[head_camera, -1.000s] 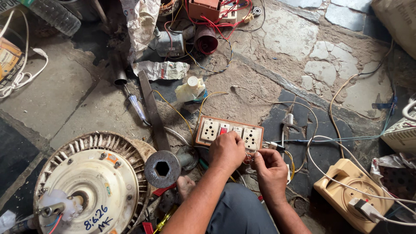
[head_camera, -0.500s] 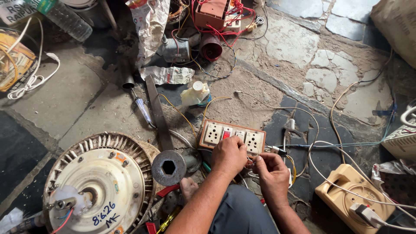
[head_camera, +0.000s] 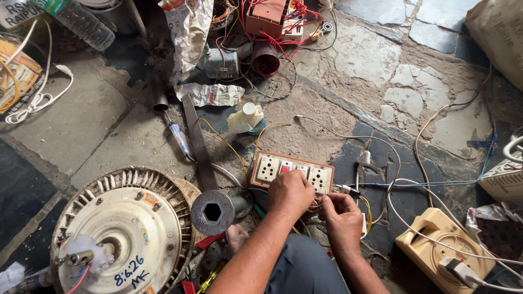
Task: The person sits on the floor and repairs an electrical motor by stripping wires, connecting them to a capacitor, and testing the connections using a power strip. They use a screwdriver and pliers to manipulate the wires and components.
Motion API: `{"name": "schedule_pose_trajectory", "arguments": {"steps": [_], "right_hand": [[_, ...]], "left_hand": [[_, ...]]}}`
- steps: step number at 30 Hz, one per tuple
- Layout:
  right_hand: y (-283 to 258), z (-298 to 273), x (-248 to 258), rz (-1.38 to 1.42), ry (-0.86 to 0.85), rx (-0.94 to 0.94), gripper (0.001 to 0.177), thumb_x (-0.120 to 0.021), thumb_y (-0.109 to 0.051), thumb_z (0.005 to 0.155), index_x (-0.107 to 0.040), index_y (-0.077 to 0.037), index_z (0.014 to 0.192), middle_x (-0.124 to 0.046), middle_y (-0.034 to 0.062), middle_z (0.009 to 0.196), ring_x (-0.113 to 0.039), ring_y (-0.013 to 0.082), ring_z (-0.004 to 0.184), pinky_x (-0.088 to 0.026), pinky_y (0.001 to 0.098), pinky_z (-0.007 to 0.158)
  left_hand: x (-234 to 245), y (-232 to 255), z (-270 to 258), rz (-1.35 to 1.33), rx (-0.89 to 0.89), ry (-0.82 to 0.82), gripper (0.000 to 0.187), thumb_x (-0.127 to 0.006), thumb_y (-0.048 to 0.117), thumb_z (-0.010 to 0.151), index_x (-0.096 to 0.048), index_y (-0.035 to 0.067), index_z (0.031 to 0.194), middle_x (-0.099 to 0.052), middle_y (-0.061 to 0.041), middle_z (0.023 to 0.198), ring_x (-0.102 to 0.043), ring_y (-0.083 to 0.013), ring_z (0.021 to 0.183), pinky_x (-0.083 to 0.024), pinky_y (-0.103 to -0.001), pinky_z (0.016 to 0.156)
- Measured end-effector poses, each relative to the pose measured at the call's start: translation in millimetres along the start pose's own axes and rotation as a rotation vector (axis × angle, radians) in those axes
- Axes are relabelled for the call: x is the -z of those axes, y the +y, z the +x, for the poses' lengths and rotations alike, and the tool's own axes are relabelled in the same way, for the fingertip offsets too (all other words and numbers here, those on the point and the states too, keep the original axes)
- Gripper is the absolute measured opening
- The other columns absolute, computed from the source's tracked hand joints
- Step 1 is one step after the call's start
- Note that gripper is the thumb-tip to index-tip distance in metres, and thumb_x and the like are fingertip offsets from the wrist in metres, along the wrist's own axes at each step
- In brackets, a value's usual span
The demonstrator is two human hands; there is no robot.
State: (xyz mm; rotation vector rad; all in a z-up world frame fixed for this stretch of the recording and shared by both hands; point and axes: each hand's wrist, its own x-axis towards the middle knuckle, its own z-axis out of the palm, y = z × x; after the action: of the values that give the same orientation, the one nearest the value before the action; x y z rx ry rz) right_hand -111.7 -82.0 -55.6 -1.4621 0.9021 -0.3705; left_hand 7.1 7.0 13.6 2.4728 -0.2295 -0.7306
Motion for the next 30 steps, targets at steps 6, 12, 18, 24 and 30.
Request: {"name": "schedule_pose_trajectory", "arguments": {"steps": [6,12,18,24,30], "right_hand": [[7,5,0,-0.016,-0.012,-0.007,0.015,-0.070,-0.011,0.095,-0.070,0.002,0.102,-0.075,0.0083,0.084,-0.070,0.0107,0.069,-0.058,0.0265,0.059],[7,5,0,-0.008,-0.006,-0.003,0.015,-0.070,-0.011,0.095,-0.070,0.002,0.103,-0.075,0.0093,0.085,-0.069,0.0112,0.070,-0.058,0.0269,0.060],[-2,-8,0,0.123,-0.034,0.162,0.013,-0.067,-0.007,0.096,-0.067,0.003,0.105,-0.076,0.0075,0.091,-0.072,0.0106,0.079,-0.060,0.0253,0.070],[-15,-14,0,0.042,-0.059,0.140,0.014,-0.067,-0.008,0.096,-0.067,0.002,0.106,-0.076,0.0092,0.090,-0.074,0.0119,0.079,-0.062,0.0265,0.071],[-3,-10,3,0.032,-0.055,0.125,0.014,-0.068,-0.008,0.095,-0.069,0.002,0.105,-0.075,0.0087,0.089,-0.073,0.0112,0.079,-0.062,0.0265,0.070]], "left_hand": [[-5,-4,8,0.012,-0.029,-0.015,0.013,-0.068,0.024,0.087,-0.076,0.013,0.088,-0.076,-0.013,0.093,-0.074,-0.0316,0.091,-0.058,-0.045,0.084],[-7,-5,8,-0.004,-0.030,-0.004,0.013,-0.068,0.024,0.087,-0.076,0.013,0.088,-0.076,-0.014,0.094,-0.073,-0.0324,0.093,-0.058,-0.044,0.086],[-1,-4,-1,-0.063,0.001,-0.006,0.015,-0.071,0.027,0.091,-0.074,0.013,0.097,-0.075,-0.012,0.098,-0.072,-0.0297,0.095,-0.057,-0.044,0.083],[6,0,-11,-0.080,0.027,-0.053,0.016,-0.068,0.029,0.096,-0.073,0.014,0.099,-0.075,-0.007,0.096,-0.073,-0.0237,0.093,-0.058,-0.041,0.081],[-5,-10,-4,-0.080,-0.043,-0.019,0.015,-0.069,0.027,0.094,-0.073,0.012,0.096,-0.076,-0.008,0.094,-0.073,-0.0251,0.092,-0.057,-0.042,0.082]]}}
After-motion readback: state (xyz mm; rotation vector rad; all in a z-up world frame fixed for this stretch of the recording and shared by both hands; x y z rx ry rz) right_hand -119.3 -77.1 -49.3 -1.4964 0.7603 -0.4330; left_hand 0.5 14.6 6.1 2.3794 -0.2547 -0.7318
